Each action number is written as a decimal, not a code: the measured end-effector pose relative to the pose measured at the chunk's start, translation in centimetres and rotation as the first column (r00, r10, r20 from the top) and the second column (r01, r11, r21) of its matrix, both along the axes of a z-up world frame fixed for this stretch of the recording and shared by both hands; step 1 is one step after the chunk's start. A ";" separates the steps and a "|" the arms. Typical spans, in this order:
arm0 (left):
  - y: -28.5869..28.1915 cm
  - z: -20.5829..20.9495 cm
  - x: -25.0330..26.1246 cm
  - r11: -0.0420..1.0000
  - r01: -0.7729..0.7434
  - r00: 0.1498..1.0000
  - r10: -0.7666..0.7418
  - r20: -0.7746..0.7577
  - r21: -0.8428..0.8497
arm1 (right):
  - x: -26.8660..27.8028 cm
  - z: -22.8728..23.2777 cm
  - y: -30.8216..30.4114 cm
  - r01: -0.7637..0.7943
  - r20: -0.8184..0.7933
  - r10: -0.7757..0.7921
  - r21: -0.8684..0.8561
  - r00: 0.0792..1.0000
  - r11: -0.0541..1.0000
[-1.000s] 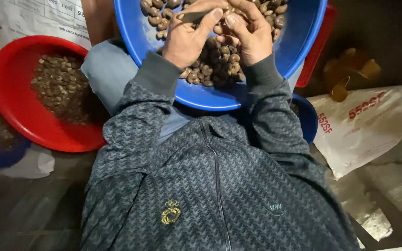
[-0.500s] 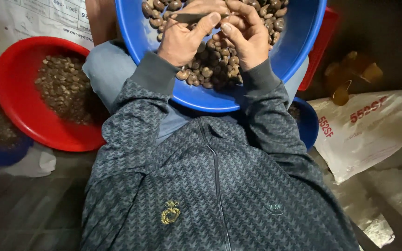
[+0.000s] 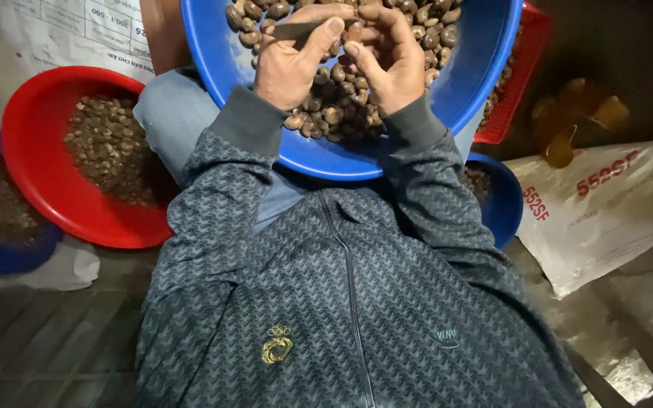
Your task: A person is sitting on the floor peeling nuts one by one using a small blade and sorting them into different colored bowls.
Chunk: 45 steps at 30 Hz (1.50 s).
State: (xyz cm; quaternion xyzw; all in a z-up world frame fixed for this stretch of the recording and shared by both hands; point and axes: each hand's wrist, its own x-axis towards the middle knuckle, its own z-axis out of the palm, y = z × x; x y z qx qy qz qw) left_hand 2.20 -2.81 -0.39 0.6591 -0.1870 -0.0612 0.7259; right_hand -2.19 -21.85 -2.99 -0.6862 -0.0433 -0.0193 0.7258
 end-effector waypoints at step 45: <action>-0.7 -0.3 0.4 0.998 0.062 0.995 -0.059 0.083 -0.034 | 0.2 0.1 -0.9 0.052 -0.403 0.156 0.458 0.902 0.887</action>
